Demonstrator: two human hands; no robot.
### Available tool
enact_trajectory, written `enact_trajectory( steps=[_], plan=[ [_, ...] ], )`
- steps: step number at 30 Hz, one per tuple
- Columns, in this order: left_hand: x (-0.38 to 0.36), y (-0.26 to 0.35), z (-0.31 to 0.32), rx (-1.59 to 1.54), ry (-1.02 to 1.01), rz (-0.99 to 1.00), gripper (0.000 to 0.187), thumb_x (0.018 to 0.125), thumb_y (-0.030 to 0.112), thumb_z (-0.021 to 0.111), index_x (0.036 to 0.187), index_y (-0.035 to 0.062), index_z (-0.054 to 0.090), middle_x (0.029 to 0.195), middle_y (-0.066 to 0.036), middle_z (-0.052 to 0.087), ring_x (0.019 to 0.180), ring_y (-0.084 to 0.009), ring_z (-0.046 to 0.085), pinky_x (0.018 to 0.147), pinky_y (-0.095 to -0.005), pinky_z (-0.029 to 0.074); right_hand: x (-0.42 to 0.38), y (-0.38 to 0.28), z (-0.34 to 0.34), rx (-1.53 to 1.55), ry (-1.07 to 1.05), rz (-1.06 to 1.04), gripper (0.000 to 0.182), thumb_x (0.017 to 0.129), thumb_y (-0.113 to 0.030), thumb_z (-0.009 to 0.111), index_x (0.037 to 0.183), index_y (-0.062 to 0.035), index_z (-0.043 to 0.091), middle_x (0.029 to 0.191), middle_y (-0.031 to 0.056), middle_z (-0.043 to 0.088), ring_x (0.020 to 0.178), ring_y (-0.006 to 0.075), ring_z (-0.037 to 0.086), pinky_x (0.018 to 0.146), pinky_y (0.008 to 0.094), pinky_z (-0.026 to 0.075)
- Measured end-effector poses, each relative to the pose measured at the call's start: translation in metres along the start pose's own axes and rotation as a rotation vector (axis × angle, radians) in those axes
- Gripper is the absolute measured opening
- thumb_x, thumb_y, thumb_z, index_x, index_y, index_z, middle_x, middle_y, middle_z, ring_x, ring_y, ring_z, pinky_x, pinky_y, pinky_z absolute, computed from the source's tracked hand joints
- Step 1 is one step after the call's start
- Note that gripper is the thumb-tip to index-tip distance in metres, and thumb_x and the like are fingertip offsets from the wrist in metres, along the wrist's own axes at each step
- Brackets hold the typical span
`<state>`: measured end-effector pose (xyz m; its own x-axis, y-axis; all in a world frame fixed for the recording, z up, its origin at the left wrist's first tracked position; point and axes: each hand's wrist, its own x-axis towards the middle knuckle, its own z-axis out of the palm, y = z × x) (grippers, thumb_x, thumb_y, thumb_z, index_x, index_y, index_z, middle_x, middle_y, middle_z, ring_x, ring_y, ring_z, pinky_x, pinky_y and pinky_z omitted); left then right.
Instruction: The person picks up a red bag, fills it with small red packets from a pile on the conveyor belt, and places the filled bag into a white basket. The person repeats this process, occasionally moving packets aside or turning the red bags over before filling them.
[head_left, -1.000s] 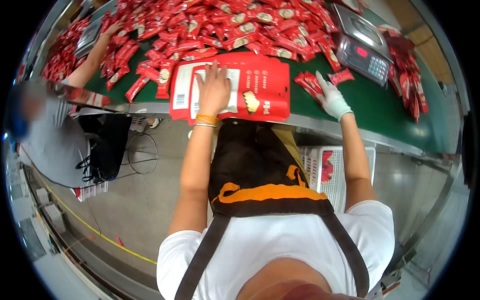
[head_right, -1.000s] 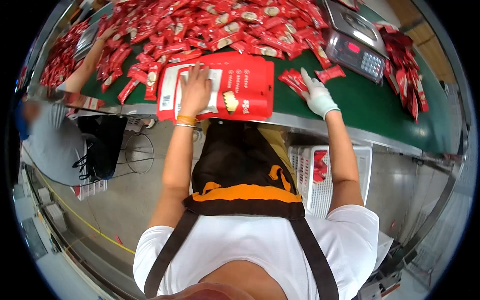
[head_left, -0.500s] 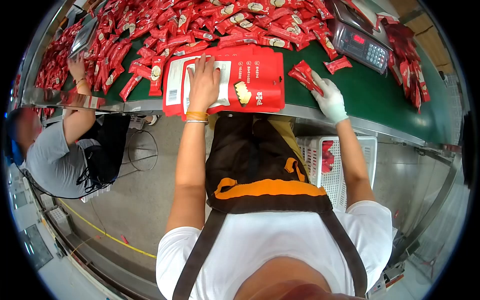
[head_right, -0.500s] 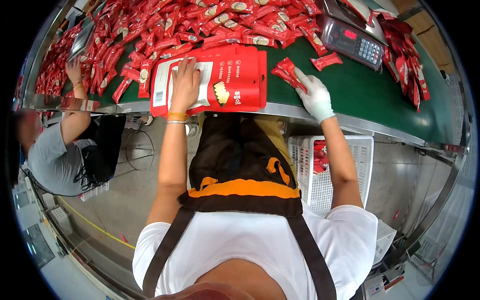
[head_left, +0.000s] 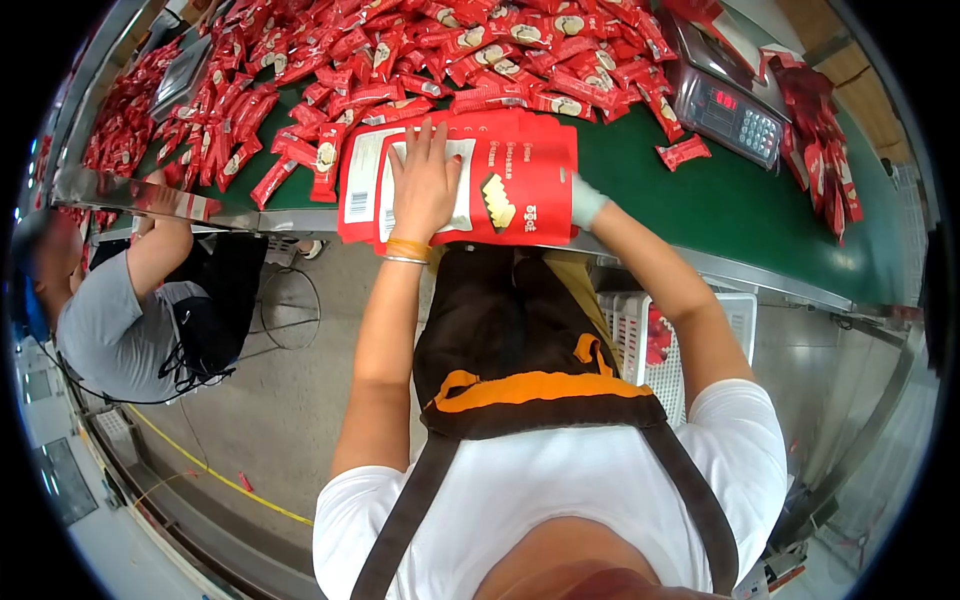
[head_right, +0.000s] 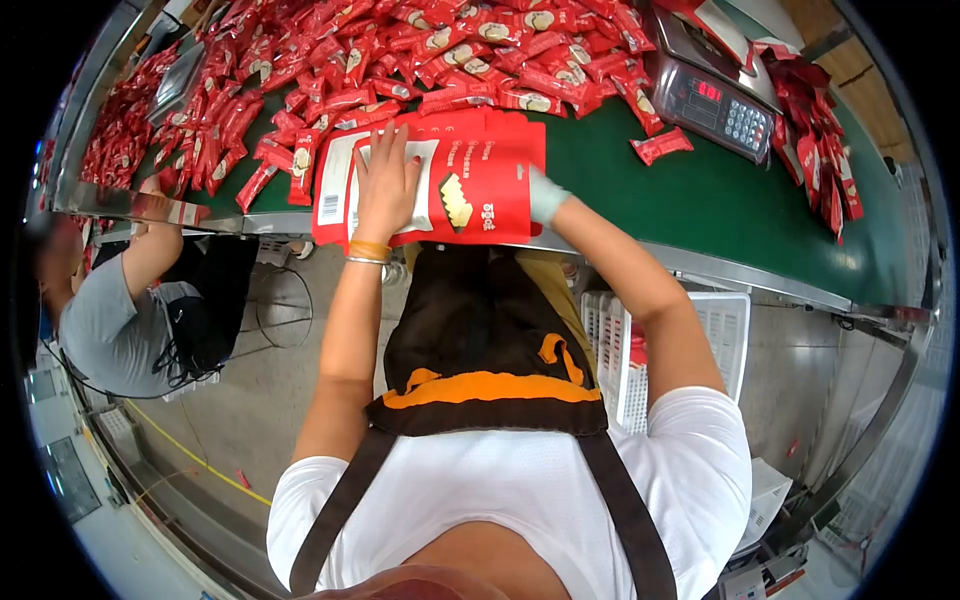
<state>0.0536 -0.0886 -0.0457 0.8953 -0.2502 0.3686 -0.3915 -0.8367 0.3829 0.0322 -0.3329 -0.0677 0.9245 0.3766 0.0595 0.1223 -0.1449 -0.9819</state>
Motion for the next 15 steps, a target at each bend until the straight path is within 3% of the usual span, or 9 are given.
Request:
enact_trajectory(
  steps=[2, 7, 10, 12, 14, 15],
  plan=[
    [0.0, 0.004, -0.004, 0.127, 0.035, 0.135, 0.055, 0.097, 0.027, 0.048, 0.147, 0.0044, 0.038, 0.153, -0.018, 0.037, 0.144, -0.0401, 0.029, 0.116, -0.0616, 0.015, 0.022, 0.018, 0.017, 0.009, -0.057, 0.043, 0.029, 0.084, -0.012, 0.065, 0.113, -0.0087, 0.066, 0.109, 0.0175, 0.067, 0.098, 0.0372, 0.062, 0.087, 0.0399, 0.051],
    [-0.001, -0.003, -0.001, 0.108, -0.085, 0.141, 0.053, 0.099, 0.032, 0.041, 0.147, 0.0083, 0.041, 0.149, -0.013, 0.046, 0.142, -0.0345, 0.035, 0.116, -0.0604, 0.017, 0.036, 0.014, -0.001, -0.194, -0.272, -0.068, 0.027, 0.086, -0.013, 0.061, 0.112, -0.0067, 0.066, 0.112, 0.0178, 0.067, 0.099, 0.0339, 0.063, 0.088, 0.0396, 0.051],
    [0.002, -0.001, -0.005, 0.164, -0.135, 0.136, 0.051, 0.099, 0.032, 0.041, 0.144, 0.0078, 0.046, 0.147, -0.011, 0.049, 0.141, -0.0347, 0.036, 0.115, -0.0594, 0.019, 0.04, -0.04, -0.067, -0.677, -0.477, -0.126, 0.027, 0.087, -0.013, 0.06, 0.112, -0.0055, 0.066, 0.113, 0.0179, 0.066, 0.1, 0.032, 0.064, 0.089, 0.0394, 0.052],
    [0.002, -0.001, -0.005, 0.159, -0.142, 0.118, 0.05, 0.099, 0.032, 0.04, 0.142, 0.0079, 0.049, 0.145, -0.011, 0.051, 0.14, -0.0349, 0.038, 0.115, -0.0592, 0.02, 0.058, -0.063, -0.088, -1.11, -0.403, 0.192, 0.019, 0.087, -0.012, 0.056, 0.1, -0.0041, 0.067, 0.106, 0.0186, 0.068, 0.099, 0.0333, 0.064, 0.088, 0.0402, 0.052],
    [0.006, -0.002, -0.002, 0.104, -0.143, 0.106, 0.049, 0.099, 0.032, 0.04, 0.141, 0.0084, 0.05, 0.143, -0.011, 0.053, 0.14, -0.035, 0.038, 0.115, -0.0588, 0.02, 0.067, -0.082, -0.075, -0.892, 0.081, 0.114, 0.021, 0.085, -0.017, 0.054, 0.095, -0.0031, 0.067, 0.097, 0.0179, 0.069, 0.091, 0.0378, 0.063, 0.085, 0.0449, 0.051],
    [0.004, -0.004, 0.001, 0.078, -0.112, 0.099, 0.048, 0.099, 0.031, 0.04, 0.139, 0.0065, 0.051, 0.14, -0.011, 0.055, 0.138, -0.036, 0.04, 0.115, -0.0585, 0.021, 0.083, -0.065, -0.069, -0.918, 0.189, -0.194, 0.02, 0.085, -0.016, 0.054, 0.096, -0.0043, 0.066, 0.099, 0.0163, 0.069, 0.092, 0.0376, 0.063, 0.086, 0.0445, 0.051]
  ],
)
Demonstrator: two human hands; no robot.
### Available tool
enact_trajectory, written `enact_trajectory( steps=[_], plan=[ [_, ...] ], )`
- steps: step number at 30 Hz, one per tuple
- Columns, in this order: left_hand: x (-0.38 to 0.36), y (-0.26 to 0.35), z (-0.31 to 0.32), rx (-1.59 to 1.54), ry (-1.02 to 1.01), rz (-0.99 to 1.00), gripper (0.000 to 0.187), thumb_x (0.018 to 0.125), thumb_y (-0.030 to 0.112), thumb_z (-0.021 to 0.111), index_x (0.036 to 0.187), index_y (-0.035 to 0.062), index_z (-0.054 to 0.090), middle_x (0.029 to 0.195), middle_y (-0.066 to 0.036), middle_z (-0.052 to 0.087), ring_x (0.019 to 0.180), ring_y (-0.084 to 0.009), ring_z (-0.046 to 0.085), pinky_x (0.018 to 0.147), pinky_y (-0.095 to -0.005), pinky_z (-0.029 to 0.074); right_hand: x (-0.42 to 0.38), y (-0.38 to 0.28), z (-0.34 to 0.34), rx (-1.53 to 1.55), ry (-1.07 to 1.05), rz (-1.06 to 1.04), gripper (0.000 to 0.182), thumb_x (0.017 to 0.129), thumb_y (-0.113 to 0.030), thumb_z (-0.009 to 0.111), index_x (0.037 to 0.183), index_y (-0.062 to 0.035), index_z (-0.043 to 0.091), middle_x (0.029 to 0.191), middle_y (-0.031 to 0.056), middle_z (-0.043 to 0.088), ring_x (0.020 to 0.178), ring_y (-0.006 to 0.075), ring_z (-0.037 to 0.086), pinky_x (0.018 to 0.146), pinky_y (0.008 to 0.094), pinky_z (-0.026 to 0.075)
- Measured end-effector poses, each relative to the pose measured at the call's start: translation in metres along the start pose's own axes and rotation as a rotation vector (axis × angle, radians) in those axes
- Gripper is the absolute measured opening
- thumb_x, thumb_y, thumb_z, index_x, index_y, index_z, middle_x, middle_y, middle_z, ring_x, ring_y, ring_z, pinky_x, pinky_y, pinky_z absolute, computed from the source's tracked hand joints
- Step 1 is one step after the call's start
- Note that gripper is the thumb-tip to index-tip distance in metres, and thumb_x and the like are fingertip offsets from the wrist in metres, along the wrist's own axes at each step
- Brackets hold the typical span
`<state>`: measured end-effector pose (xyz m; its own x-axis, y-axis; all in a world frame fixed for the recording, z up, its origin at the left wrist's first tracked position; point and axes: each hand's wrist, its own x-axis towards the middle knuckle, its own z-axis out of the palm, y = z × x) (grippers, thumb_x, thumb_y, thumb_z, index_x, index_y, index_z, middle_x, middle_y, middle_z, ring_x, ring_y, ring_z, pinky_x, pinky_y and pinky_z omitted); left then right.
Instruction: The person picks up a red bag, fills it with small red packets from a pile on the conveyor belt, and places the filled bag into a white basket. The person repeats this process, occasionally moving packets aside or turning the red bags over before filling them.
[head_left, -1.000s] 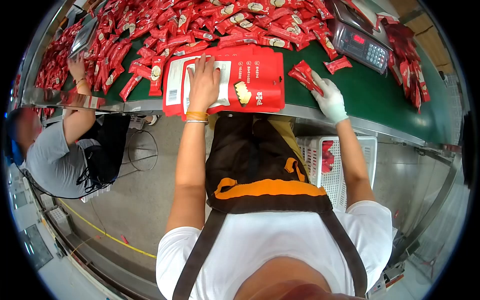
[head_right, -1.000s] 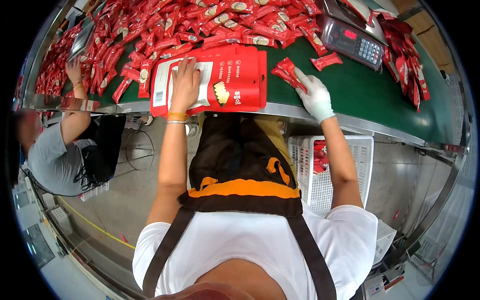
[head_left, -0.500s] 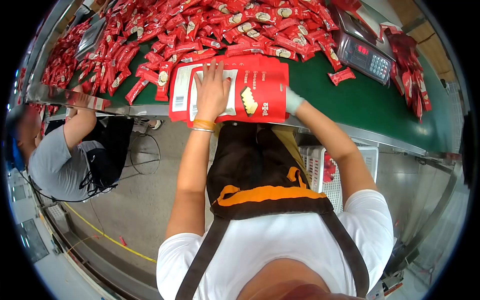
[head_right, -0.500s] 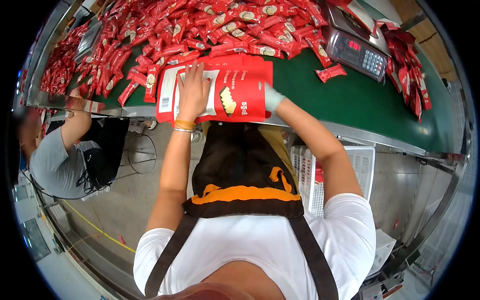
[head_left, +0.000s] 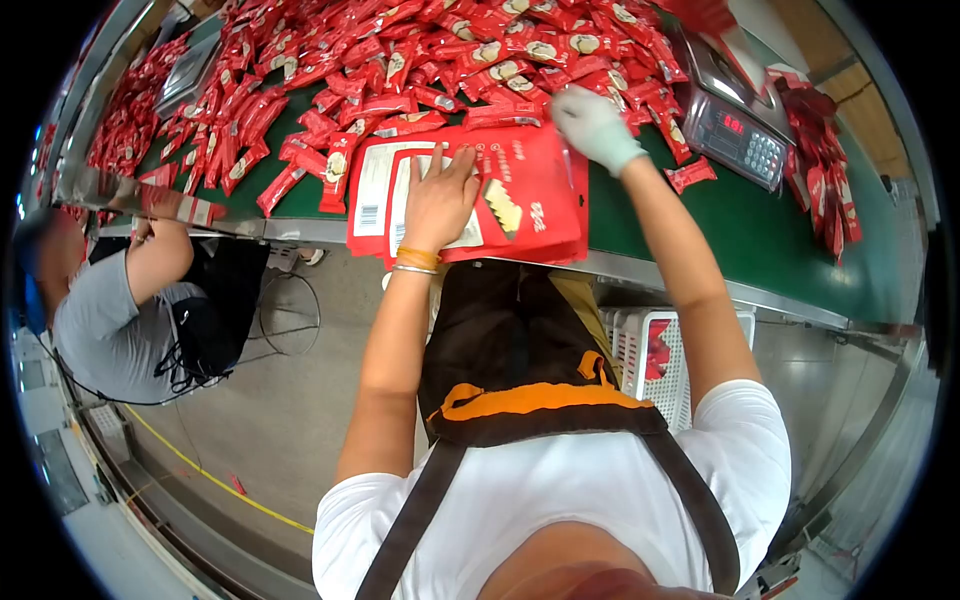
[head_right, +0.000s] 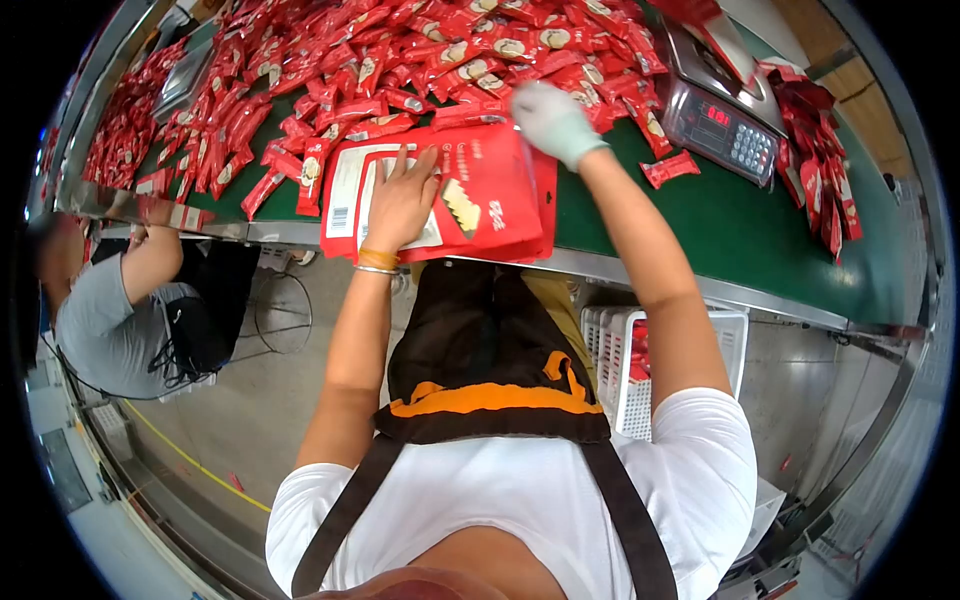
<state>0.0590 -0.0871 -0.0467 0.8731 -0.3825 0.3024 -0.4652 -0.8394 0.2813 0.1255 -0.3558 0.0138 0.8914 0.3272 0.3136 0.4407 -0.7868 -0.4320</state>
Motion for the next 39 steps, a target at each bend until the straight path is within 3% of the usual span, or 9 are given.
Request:
enact_trajectory(
  steps=[4, 7, 9, 11, 14, 18, 28, 35, 39],
  plan=[
    [0.002, 0.005, -0.008, -0.005, -0.014, -0.038, 0.046, 0.099, 0.029, 0.041, 0.134, 0.0023, 0.053, 0.137, -0.012, 0.057, 0.133, -0.0383, 0.045, 0.114, -0.0586, 0.022, 0.036, 0.015, 0.058, -0.084, 0.141, -0.178, 0.019, 0.088, -0.017, 0.057, 0.101, -0.0054, 0.064, 0.109, 0.0136, 0.068, 0.105, 0.0347, 0.061, 0.093, 0.0424, 0.05],
    [0.002, 0.005, -0.005, -0.027, -0.003, -0.06, 0.046, 0.098, 0.029, 0.042, 0.134, 0.0027, 0.053, 0.136, -0.012, 0.058, 0.133, -0.0382, 0.046, 0.114, -0.0589, 0.023, 0.046, 0.013, 0.059, 0.779, -0.106, 0.473, 0.033, 0.088, -0.018, 0.062, 0.12, -0.0104, 0.061, 0.122, 0.0151, 0.064, 0.118, 0.034, 0.056, 0.102, 0.0398, 0.045],
    [0.0, 0.006, -0.005, -0.007, -0.02, -0.058, 0.046, 0.098, 0.029, 0.042, 0.134, 0.0029, 0.053, 0.137, -0.013, 0.057, 0.133, -0.0385, 0.045, 0.114, -0.0579, 0.023, 0.035, 0.01, 0.06, -0.01, 0.003, -0.155, 0.053, 0.084, -0.027, 0.069, 0.134, -0.0144, 0.056, 0.125, 0.0147, 0.062, 0.122, 0.0334, 0.053, 0.104, 0.0405, 0.043],
    [0.004, 0.005, -0.005, -0.007, -0.046, -0.075, 0.047, 0.097, 0.029, 0.043, 0.136, 0.0034, 0.052, 0.138, -0.013, 0.056, 0.134, -0.0385, 0.044, 0.115, -0.0556, 0.022, 0.037, -0.002, 0.046, -0.308, -0.47, -0.077, 0.064, 0.083, -0.035, 0.07, 0.141, -0.017, 0.05, 0.125, 0.0144, 0.062, 0.12, 0.0328, 0.054, 0.105, 0.0422, 0.041],
    [0.003, 0.005, -0.003, -0.026, -0.04, -0.077, 0.049, 0.097, 0.029, 0.043, 0.138, 0.0042, 0.05, 0.139, -0.015, 0.055, 0.136, -0.038, 0.042, 0.116, -0.054, 0.022, 0.024, -0.003, 0.045, -0.34, -0.373, -0.119, 0.054, 0.085, -0.034, 0.068, 0.135, -0.0197, 0.055, 0.117, 0.0119, 0.065, 0.114, 0.031, 0.058, 0.097, 0.043, 0.045],
    [0.003, 0.001, -0.003, -0.064, -0.014, -0.075, 0.049, 0.097, 0.029, 0.043, 0.138, 0.0036, 0.05, 0.141, -0.015, 0.054, 0.137, -0.0376, 0.041, 0.116, -0.0539, 0.024, 0.0, 0.018, 0.008, -0.294, 0.355, -0.242, 0.038, 0.085, -0.023, 0.065, 0.123, -0.02, 0.062, 0.093, 0.0129, 0.066, 0.088, 0.0318, 0.063, 0.075, 0.043, 0.052],
    [0.003, -0.001, -0.001, -0.082, -0.037, -0.071, 0.049, 0.097, 0.03, 0.042, 0.138, 0.0047, 0.051, 0.141, -0.015, 0.053, 0.136, -0.0379, 0.042, 0.114, -0.0541, 0.027, -0.036, 0.084, -0.01, -0.531, -0.119, 0.021, 0.065, 0.087, -0.013, 0.059, 0.145, -0.0378, 0.041, 0.125, 0.0158, 0.058, 0.119, 0.0381, 0.054, 0.092, 0.0476, 0.052],
    [0.003, -0.006, 0.001, -0.115, -0.062, -0.089, 0.05, 0.098, 0.031, 0.041, 0.14, 0.0051, 0.05, 0.143, -0.014, 0.051, 0.138, -0.0376, 0.039, 0.115, -0.0539, 0.026, -0.054, 0.082, -0.003, -0.467, 0.039, 0.185, 0.064, 0.087, -0.013, 0.059, 0.146, -0.0314, 0.041, 0.122, 0.0171, 0.06, 0.114, 0.0357, 0.057, 0.094, 0.0445, 0.05],
    [0.004, -0.007, 0.001, -0.142, -0.081, -0.093, 0.05, 0.099, 0.03, 0.04, 0.141, 0.0054, 0.049, 0.144, -0.014, 0.051, 0.139, -0.0376, 0.038, 0.115, -0.0543, 0.026, -0.131, 0.036, -0.044, 0.129, 0.302, 0.209, 0.056, 0.088, -0.012, 0.061, 0.143, -0.0157, 0.049, 0.107, 0.0188, 0.063, 0.103, 0.0323, 0.06, 0.09, 0.0399, 0.049]
  ],
)
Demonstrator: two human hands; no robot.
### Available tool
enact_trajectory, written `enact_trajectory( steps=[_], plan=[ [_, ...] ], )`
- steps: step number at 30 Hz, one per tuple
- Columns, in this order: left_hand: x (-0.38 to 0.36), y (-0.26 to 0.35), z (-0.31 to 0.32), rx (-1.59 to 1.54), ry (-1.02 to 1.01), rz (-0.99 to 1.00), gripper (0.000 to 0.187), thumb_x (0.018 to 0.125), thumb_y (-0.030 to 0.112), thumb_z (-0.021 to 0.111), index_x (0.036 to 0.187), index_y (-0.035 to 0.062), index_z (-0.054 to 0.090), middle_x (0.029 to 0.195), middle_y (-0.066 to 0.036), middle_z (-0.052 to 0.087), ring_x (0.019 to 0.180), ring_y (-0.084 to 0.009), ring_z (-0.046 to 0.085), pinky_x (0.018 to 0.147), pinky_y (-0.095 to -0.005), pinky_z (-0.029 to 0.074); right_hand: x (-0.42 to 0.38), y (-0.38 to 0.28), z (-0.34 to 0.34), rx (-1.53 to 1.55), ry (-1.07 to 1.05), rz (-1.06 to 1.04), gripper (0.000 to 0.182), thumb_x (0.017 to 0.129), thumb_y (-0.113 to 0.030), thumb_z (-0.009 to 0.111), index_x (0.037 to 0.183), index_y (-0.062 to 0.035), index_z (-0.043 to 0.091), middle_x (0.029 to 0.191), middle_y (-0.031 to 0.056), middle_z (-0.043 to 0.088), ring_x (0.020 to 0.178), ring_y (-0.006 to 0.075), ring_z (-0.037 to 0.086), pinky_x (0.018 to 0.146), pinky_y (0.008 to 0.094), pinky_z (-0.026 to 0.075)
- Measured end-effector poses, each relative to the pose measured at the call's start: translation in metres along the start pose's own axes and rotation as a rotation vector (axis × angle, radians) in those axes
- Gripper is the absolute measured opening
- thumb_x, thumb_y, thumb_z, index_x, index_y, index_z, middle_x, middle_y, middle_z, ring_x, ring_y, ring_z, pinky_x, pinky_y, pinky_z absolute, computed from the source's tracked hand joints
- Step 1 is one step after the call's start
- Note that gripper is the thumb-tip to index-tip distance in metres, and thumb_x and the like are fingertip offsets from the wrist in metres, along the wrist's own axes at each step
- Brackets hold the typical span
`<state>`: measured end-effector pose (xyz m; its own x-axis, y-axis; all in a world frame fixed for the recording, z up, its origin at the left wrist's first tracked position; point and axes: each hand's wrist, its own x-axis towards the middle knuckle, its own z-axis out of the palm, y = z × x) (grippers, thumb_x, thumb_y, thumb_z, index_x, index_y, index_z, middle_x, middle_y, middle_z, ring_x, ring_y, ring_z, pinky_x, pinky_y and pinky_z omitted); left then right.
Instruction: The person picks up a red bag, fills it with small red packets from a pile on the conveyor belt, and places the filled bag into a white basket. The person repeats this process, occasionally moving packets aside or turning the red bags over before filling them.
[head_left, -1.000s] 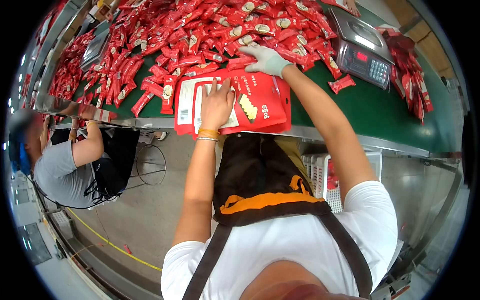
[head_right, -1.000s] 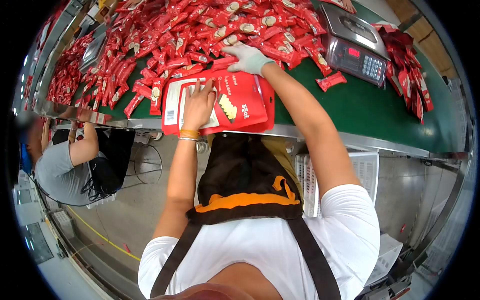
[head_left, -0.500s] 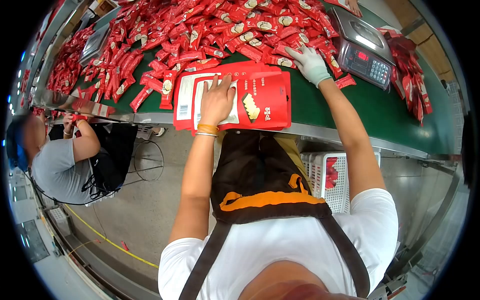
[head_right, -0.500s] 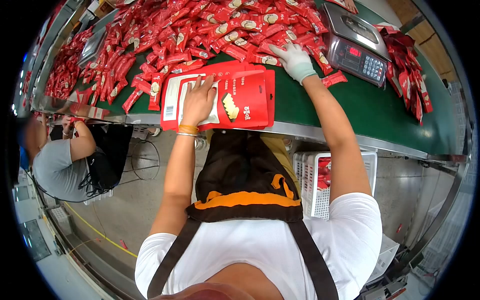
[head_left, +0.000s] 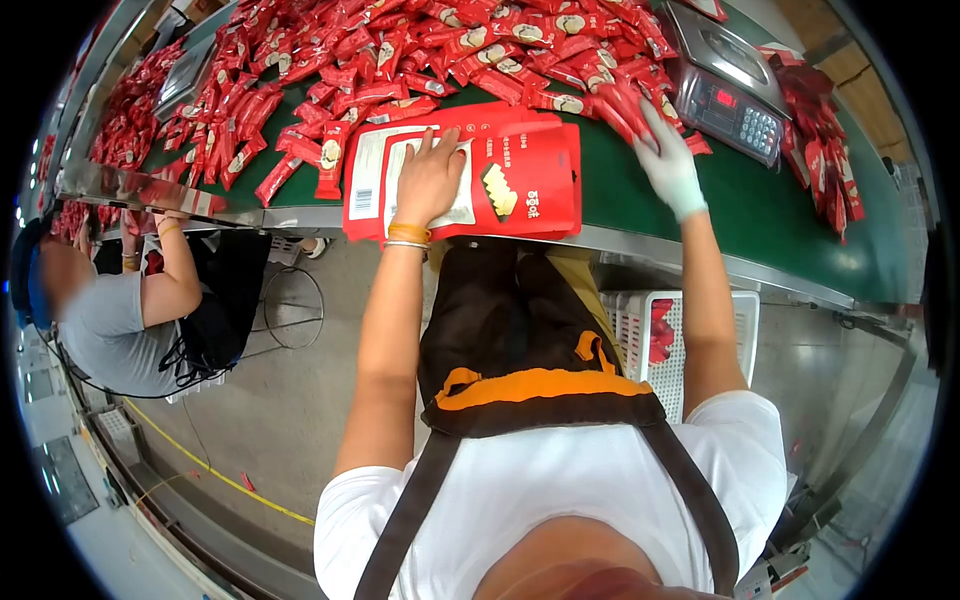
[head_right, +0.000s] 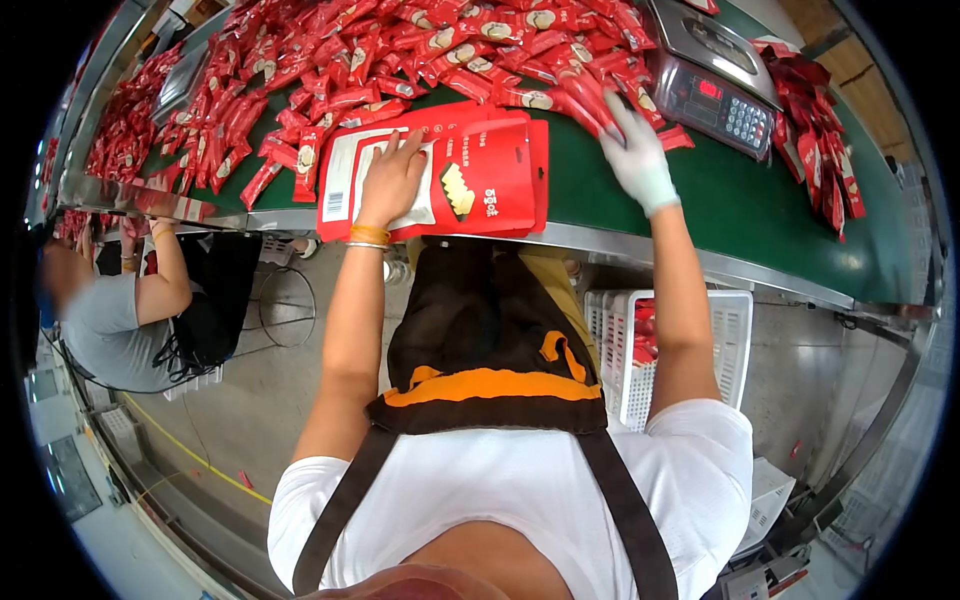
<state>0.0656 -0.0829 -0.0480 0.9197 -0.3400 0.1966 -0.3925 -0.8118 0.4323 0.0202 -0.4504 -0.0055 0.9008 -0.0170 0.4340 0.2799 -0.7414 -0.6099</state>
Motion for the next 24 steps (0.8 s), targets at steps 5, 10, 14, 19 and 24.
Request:
enact_trajectory(
  steps=[5, 10, 14, 19, 24],
  plan=[
    [-0.001, 0.002, -0.001, -0.029, -0.022, -0.017, 0.051, 0.099, 0.028, 0.04, 0.145, 0.0056, 0.044, 0.148, -0.014, 0.046, 0.141, -0.0385, 0.035, 0.116, -0.0533, 0.025, -0.07, -0.02, -0.006, -0.061, -0.278, -0.017, 0.057, 0.083, -0.007, 0.066, 0.139, -0.0098, 0.053, 0.103, 0.0166, 0.061, 0.099, 0.0334, 0.059, 0.091, 0.0384, 0.047],
    [-0.001, 0.002, -0.002, -0.024, -0.013, 0.04, 0.056, 0.098, 0.023, 0.043, 0.15, 0.0051, 0.032, 0.153, -0.019, 0.037, 0.142, -0.0405, 0.032, 0.116, -0.0531, 0.025, -0.022, -0.024, 0.064, -0.036, -0.329, -0.295, 0.048, 0.085, -0.008, 0.062, 0.132, -0.0084, 0.055, 0.112, 0.0186, 0.061, 0.105, 0.0381, 0.057, 0.094, 0.0435, 0.047],
    [0.002, 0.003, -0.007, -0.026, -0.03, 0.069, 0.059, 0.097, 0.02, 0.043, 0.152, 0.0049, 0.028, 0.155, -0.024, 0.029, 0.143, -0.0405, 0.029, 0.115, -0.0533, 0.026, 0.007, -0.009, 0.154, 0.344, -0.543, -0.139, 0.045, 0.086, -0.009, 0.062, 0.13, -0.0081, 0.057, 0.117, 0.0178, 0.061, 0.108, 0.0373, 0.057, 0.095, 0.0426, 0.047],
    [0.003, 0.002, -0.004, -0.043, -0.011, 0.089, 0.058, 0.097, 0.02, 0.042, 0.152, 0.0052, 0.029, 0.157, -0.023, 0.026, 0.143, -0.043, 0.027, 0.116, -0.0542, 0.025, 0.012, -0.012, 0.183, 0.484, -0.622, -0.019, 0.042, 0.086, -0.011, 0.063, 0.128, -0.0081, 0.058, 0.119, 0.0166, 0.062, 0.111, 0.035, 0.057, 0.097, 0.0413, 0.047],
    [0.006, 0.006, -0.001, -0.011, -0.017, 0.12, 0.057, 0.098, 0.023, 0.041, 0.151, 0.0066, 0.031, 0.158, -0.022, 0.026, 0.144, -0.0445, 0.024, 0.116, -0.0549, 0.023, -0.01, -0.014, 0.187, 0.559, -0.618, 0.026, 0.039, 0.087, -0.012, 0.064, 0.125, -0.008, 0.06, 0.121, 0.0153, 0.062, 0.114, 0.0327, 0.058, 0.099, 0.04, 0.047]
  ],
)
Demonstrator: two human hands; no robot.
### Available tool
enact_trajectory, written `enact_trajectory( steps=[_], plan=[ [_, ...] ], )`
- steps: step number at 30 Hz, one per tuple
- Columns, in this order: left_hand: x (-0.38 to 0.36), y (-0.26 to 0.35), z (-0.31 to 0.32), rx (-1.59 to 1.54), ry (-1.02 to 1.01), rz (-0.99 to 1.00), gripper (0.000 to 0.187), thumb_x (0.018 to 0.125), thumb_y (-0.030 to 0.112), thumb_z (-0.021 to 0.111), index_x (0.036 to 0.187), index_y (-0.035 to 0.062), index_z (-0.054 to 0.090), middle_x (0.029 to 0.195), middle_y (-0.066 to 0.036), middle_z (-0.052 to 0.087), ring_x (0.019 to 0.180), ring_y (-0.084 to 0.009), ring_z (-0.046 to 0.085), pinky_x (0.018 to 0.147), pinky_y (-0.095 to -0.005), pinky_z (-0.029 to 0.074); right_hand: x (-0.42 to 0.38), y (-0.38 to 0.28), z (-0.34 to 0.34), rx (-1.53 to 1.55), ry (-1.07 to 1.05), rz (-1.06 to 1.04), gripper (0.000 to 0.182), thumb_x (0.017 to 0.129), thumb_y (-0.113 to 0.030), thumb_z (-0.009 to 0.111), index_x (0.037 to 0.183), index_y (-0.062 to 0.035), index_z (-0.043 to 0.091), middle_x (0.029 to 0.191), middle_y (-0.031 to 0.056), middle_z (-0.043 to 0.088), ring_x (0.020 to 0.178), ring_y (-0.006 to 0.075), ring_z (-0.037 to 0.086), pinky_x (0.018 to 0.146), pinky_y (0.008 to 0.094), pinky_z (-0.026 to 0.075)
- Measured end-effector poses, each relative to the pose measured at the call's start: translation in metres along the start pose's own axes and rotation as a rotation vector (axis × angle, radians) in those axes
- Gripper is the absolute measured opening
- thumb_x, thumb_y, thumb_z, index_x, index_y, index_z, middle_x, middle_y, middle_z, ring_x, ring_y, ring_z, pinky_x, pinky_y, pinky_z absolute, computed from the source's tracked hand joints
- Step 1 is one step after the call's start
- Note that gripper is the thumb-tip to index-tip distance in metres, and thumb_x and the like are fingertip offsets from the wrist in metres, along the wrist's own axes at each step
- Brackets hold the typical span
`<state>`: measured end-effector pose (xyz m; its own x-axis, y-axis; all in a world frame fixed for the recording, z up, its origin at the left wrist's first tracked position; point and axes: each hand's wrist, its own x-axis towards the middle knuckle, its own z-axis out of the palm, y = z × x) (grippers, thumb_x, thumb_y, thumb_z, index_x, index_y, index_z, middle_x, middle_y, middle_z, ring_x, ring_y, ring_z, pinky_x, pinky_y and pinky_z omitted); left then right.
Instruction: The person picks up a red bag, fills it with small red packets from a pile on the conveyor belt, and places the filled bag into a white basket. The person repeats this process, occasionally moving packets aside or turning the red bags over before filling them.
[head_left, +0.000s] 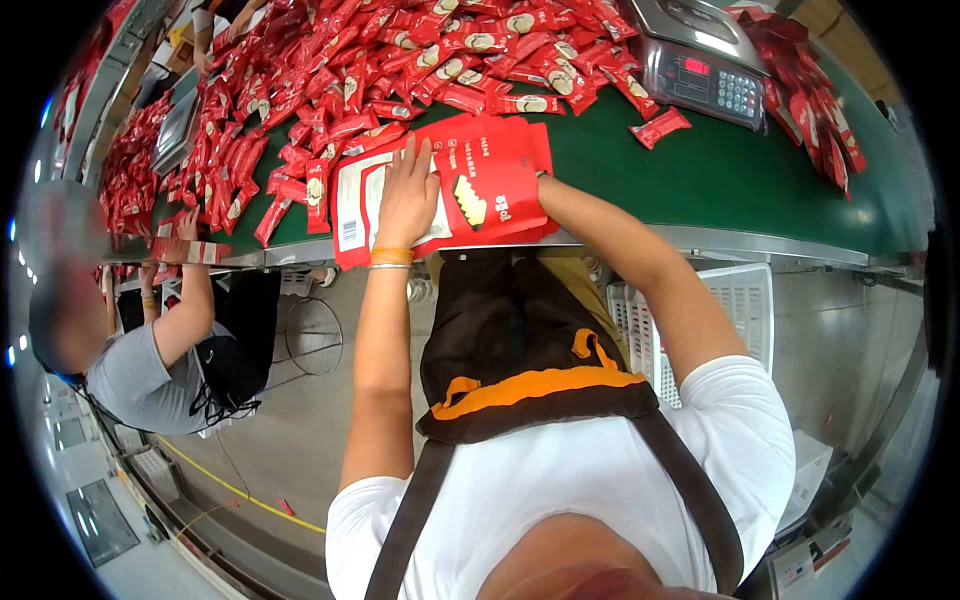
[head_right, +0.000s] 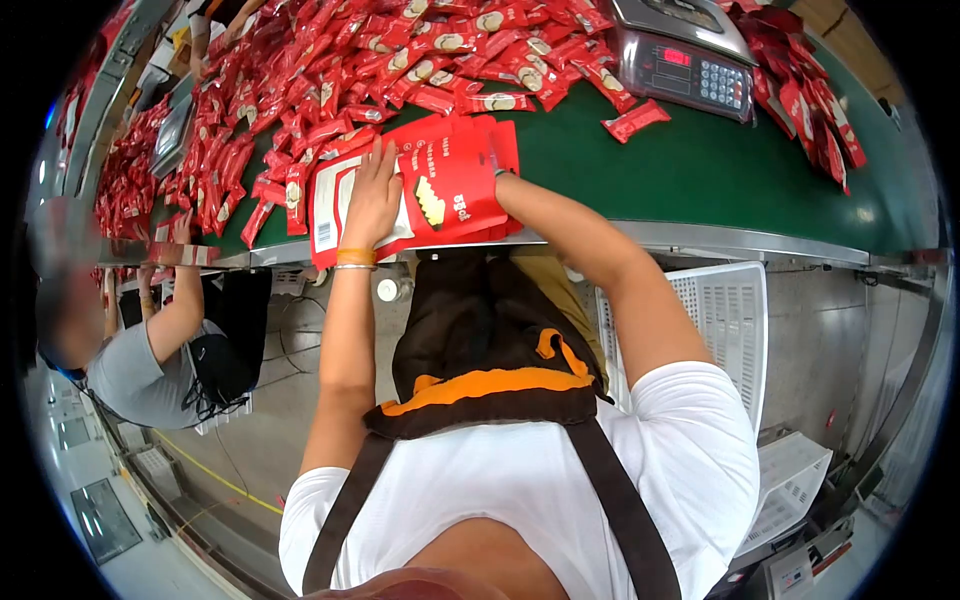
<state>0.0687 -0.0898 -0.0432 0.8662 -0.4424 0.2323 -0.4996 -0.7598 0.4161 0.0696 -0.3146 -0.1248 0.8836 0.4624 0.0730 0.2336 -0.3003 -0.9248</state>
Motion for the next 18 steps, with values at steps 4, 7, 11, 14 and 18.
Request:
enact_trajectory(
  steps=[4, 7, 11, 14, 18],
  plan=[
    [-0.008, 0.01, -0.005, 0.209, -0.007, -0.068, 0.058, 0.097, 0.03, 0.041, 0.151, 0.0093, 0.034, 0.159, -0.014, 0.028, 0.145, -0.0422, 0.023, 0.117, -0.0563, 0.017, -0.011, 0.004, 0.002, 0.073, 0.005, -0.005, 0.037, 0.087, -0.013, 0.065, 0.123, -0.008, 0.062, 0.123, 0.0143, 0.063, 0.116, 0.0308, 0.058, 0.1, 0.0389, 0.047],
    [-0.011, 0.005, -0.001, 0.286, -0.039, -0.089, 0.058, 0.096, 0.03, 0.041, 0.15, 0.0093, 0.036, 0.159, -0.012, 0.03, 0.146, -0.041, 0.024, 0.117, -0.0564, 0.017, -0.036, -0.031, -0.041, -0.13, 0.165, -0.134, 0.036, 0.086, -0.016, 0.066, 0.121, -0.0082, 0.064, 0.122, 0.0139, 0.063, 0.114, 0.0312, 0.059, 0.099, 0.0387, 0.048],
    [-0.012, 0.0, 0.001, 0.188, -0.017, -0.066, 0.057, 0.096, 0.031, 0.041, 0.149, 0.0088, 0.038, 0.158, -0.012, 0.031, 0.145, -0.0394, 0.025, 0.117, -0.0566, 0.018, -0.101, -0.03, -0.164, -0.872, 0.733, -0.048, 0.047, 0.078, 0.003, 0.056, 0.122, -0.0109, 0.064, 0.122, 0.0142, 0.064, 0.106, 0.0347, 0.06, 0.097, 0.0417, 0.048],
    [-0.012, 0.002, 0.0, 0.162, -0.014, -0.083, 0.057, 0.096, 0.031, 0.042, 0.148, 0.0081, 0.039, 0.158, -0.012, 0.031, 0.145, -0.0395, 0.026, 0.117, -0.0571, 0.019, -0.148, -0.002, -0.222, -1.166, 0.516, 0.244, 0.056, 0.079, 0.001, 0.056, 0.132, -0.0144, 0.055, 0.127, 0.0113, 0.061, 0.105, 0.036, 0.058, 0.095, 0.0422, 0.049],
    [-0.014, -0.002, 0.001, 0.138, -0.009, -0.086, 0.057, 0.097, 0.033, 0.043, 0.148, 0.0081, 0.039, 0.157, -0.012, 0.032, 0.144, -0.0393, 0.029, 0.115, -0.0578, 0.023, -0.153, -0.018, -0.229, -1.167, 0.266, 0.187, 0.05, 0.082, -0.012, 0.066, 0.13, -0.0135, 0.055, 0.118, 0.012, 0.064, 0.104, 0.0366, 0.059, 0.093, 0.0428, 0.049]
  ],
)
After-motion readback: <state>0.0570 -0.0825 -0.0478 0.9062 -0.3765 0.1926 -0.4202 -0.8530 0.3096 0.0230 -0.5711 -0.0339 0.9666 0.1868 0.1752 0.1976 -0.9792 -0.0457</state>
